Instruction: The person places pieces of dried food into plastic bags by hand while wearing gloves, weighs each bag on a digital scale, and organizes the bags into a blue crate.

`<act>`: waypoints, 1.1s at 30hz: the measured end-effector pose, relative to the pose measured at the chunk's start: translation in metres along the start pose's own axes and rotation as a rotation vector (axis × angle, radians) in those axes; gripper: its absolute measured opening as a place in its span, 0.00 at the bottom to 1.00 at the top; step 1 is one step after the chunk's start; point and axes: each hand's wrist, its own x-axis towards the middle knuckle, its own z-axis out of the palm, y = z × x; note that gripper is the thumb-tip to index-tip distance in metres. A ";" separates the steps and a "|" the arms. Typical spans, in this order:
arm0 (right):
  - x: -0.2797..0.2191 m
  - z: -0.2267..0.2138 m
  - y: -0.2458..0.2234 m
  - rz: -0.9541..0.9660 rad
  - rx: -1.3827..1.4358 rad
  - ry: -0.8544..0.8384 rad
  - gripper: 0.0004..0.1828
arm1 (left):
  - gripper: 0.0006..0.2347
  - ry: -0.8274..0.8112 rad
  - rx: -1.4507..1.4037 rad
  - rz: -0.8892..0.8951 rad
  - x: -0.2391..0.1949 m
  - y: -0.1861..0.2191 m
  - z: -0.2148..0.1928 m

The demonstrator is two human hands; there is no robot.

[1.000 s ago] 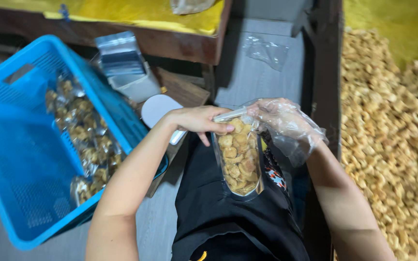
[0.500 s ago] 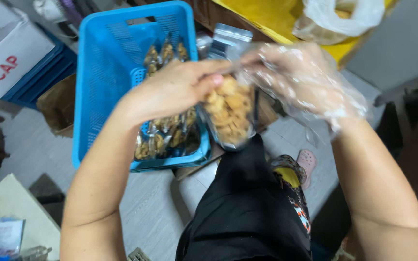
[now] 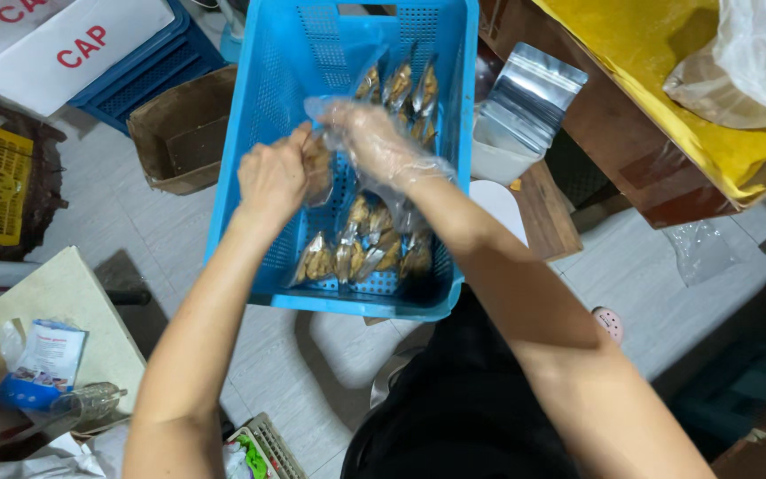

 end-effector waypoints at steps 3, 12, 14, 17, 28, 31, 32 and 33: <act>0.004 0.046 0.030 0.033 -0.038 -0.103 0.24 | 0.15 -0.062 -0.008 -0.085 -0.010 -0.023 0.061; -0.028 0.078 0.072 0.190 0.017 -0.235 0.24 | 0.27 -0.645 -0.235 -0.429 -0.019 -0.058 0.185; -0.033 0.073 0.072 0.279 0.070 -0.273 0.23 | 0.32 -0.747 -0.260 -0.407 -0.022 -0.063 0.206; -0.042 0.070 0.071 0.374 0.055 -0.300 0.22 | 0.39 -0.874 -0.292 -0.347 -0.028 -0.070 0.232; -0.063 0.042 0.068 0.258 0.260 -0.152 0.20 | 0.47 -0.766 -0.467 -0.333 -0.026 -0.094 0.222; -0.073 0.040 0.078 0.474 0.746 -0.070 0.22 | 0.41 -0.623 -0.374 -0.283 -0.005 -0.058 0.171; -0.077 0.038 0.082 0.477 0.746 -0.053 0.22 | 0.30 -0.324 -0.448 -0.205 0.004 -0.039 0.152; -0.079 0.035 0.086 0.402 0.892 0.023 0.22 | 0.22 -0.023 -0.518 -0.127 0.014 -0.017 0.132</act>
